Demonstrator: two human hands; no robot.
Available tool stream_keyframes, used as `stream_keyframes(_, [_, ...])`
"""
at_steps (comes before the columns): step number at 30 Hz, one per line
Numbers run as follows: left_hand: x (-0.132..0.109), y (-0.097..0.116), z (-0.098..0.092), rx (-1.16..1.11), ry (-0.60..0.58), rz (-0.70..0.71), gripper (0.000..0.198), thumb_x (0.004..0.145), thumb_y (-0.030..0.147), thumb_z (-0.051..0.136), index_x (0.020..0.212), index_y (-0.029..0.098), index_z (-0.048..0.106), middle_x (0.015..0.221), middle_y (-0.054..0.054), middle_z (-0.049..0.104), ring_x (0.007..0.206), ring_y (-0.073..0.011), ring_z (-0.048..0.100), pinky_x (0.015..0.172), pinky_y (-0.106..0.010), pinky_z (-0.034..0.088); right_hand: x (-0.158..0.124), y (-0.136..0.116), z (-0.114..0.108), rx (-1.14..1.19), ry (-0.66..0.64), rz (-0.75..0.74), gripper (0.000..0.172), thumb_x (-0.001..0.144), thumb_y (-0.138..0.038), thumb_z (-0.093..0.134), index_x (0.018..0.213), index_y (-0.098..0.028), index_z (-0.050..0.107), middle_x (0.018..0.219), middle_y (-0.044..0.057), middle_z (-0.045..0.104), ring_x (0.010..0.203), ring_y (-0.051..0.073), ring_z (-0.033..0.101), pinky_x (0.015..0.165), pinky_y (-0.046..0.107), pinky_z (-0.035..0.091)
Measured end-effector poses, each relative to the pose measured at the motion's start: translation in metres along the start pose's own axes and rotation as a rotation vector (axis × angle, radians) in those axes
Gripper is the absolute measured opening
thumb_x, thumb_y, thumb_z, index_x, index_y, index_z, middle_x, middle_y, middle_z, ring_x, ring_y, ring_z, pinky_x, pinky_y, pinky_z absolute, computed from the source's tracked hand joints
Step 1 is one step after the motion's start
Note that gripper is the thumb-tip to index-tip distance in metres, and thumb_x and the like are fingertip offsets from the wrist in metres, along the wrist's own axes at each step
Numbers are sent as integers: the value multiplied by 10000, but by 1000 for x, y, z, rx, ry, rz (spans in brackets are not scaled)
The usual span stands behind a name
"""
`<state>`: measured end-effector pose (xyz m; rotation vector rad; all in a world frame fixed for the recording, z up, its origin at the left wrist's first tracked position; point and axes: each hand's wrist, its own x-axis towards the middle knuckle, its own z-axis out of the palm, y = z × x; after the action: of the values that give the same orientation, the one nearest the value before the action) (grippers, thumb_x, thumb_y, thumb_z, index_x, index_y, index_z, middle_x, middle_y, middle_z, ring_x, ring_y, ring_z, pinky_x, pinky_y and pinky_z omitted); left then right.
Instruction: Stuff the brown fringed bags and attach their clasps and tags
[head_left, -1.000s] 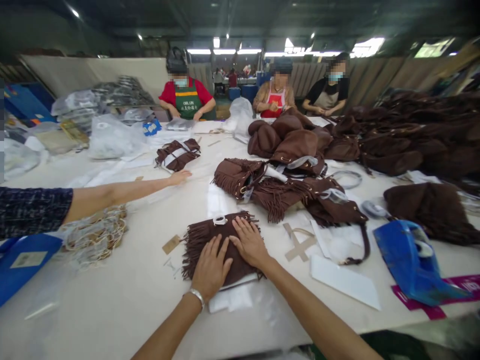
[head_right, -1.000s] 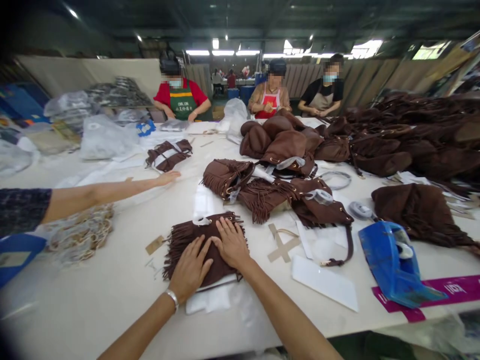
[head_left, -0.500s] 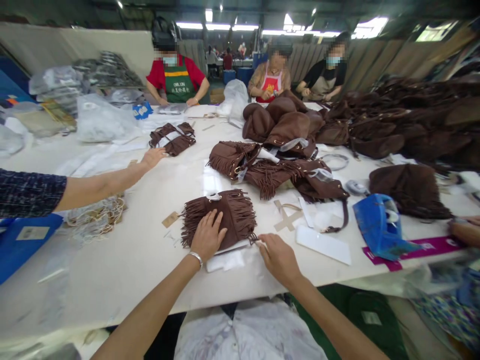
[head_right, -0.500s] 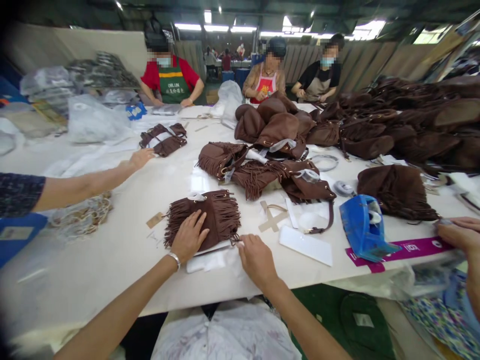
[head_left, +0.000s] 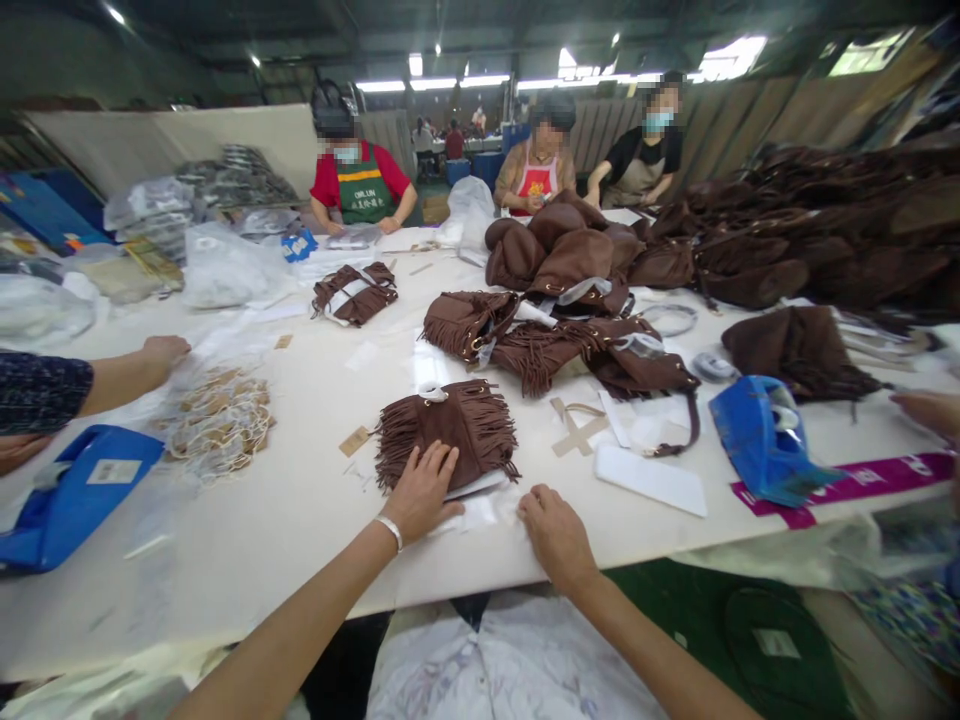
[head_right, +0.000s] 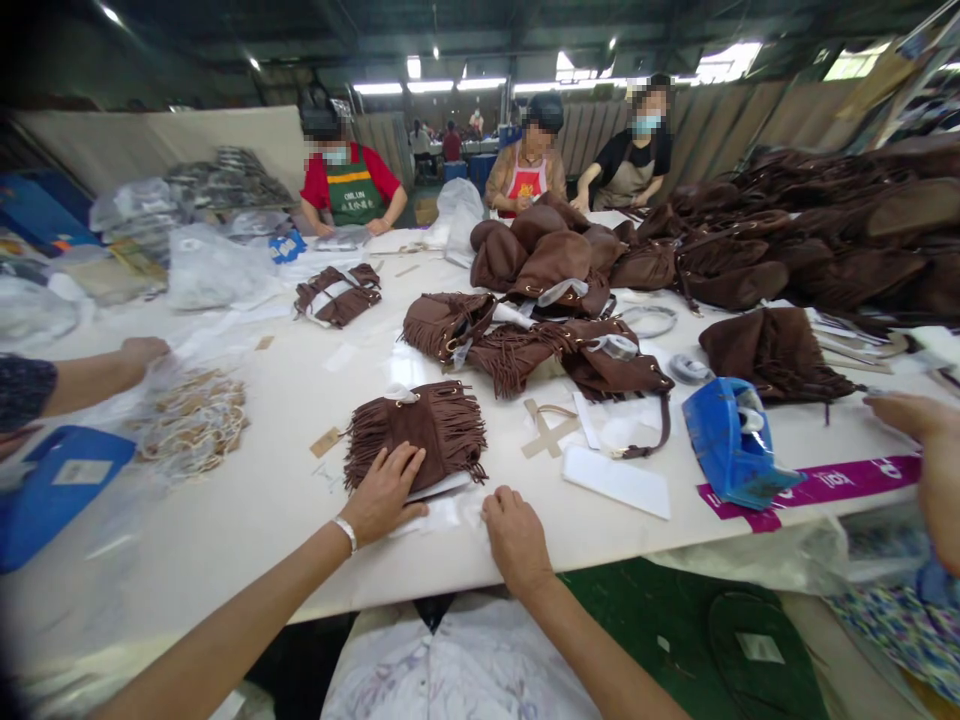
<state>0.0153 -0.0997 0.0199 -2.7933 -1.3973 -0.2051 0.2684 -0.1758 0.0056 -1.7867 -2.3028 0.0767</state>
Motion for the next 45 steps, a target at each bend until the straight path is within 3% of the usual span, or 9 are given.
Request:
stream_keyframes(5, [3, 1, 6, 76, -43, 25, 757, 867, 535, 533, 1456, 114, 311, 1427, -215, 440, 1371, -343, 340, 1132, -529, 236, -14, 3, -13, 113, -31, -76, 363, 882, -319, 621, 1218, -208, 539, 1165, 108, 563, 1006, 255, 532, 836, 375, 466])
stream_keyframes(10, [8, 5, 7, 128, -43, 125, 611, 913, 354, 460, 1436, 63, 333, 1399, -270, 462, 1339, -354, 406, 1131, -550, 219, -13, 11, 0, 133, 17, -65, 106, 939, -223, 526, 986, -208, 619, 1087, 79, 595, 942, 212, 545, 844, 344, 453])
stream_keyframes(14, [15, 2, 5, 100, -62, 142, 531, 920, 230, 400, 1402, 11, 362, 1360, -300, 488, 1301, -330, 465, 1109, -514, 285, -5, 11, 4, 94, 20, -67, 123, 944, -207, 508, 898, -183, 620, 1010, 82, 603, 899, 207, 546, 829, 335, 456])
stream_keyframes(16, [18, -2, -2, 77, -80, 147, 520, 917, 245, 415, 1384, 17, 384, 1345, -283, 512, 1277, -317, 492, 1099, -490, 315, -4, 10, -2, 120, 0, -77, 131, 943, -237, 515, 992, -186, 625, 1040, 87, 605, 921, 209, 550, 839, 337, 462])
stream_keyframes(21, [26, -11, -28, 5, -135, 166, 464, 907, 273, 461, 1331, 89, 435, 1270, -200, 593, 1189, -253, 565, 1067, -401, 377, -17, 16, -17, 159, -117, -217, 568, 857, -389, 638, 1368, -212, 468, 1373, 139, 495, 1161, 290, 480, 934, 431, 445])
stream_keyframes(28, [40, -16, -46, -10, -233, 102, 372, 920, 308, 451, 1252, 140, 460, 876, -99, 703, 810, -244, 682, 732, -334, 511, -33, 30, -18, 165, -203, -300, 724, 818, -428, 666, 1450, -211, 387, 1499, 128, 386, 1291, 311, 394, 1020, 468, 394])
stream_keyframes(37, [50, -20, -49, -13, -275, 53, 389, 925, 292, 435, 1277, 129, 399, 851, -95, 706, 773, -238, 689, 669, -300, 483, -46, 32, 0, 184, -84, -402, 486, 837, -321, 689, 1296, -213, 573, 1356, 94, 567, 1246, 281, 479, 1014, 459, 435])
stream_keyframes(41, [54, -29, -53, -29, -273, 42, 382, 925, 317, 423, 1270, 153, 401, 824, -68, 703, 762, -227, 686, 662, -285, 474, -53, 25, 4, 216, -5, -425, 409, 884, -194, 603, 1292, -211, 569, 1318, 100, 596, 1201, 248, 524, 1000, 448, 464])
stream_keyframes(45, [54, -30, -56, -42, -281, 35, 370, 923, 316, 416, 1257, 156, 409, 819, -64, 700, 763, -226, 684, 659, -281, 471, -54, 22, 1, 305, -13, -381, 403, 895, -76, 491, 1271, -198, 564, 1280, 95, 617, 1155, 214, 553, 980, 404, 491])
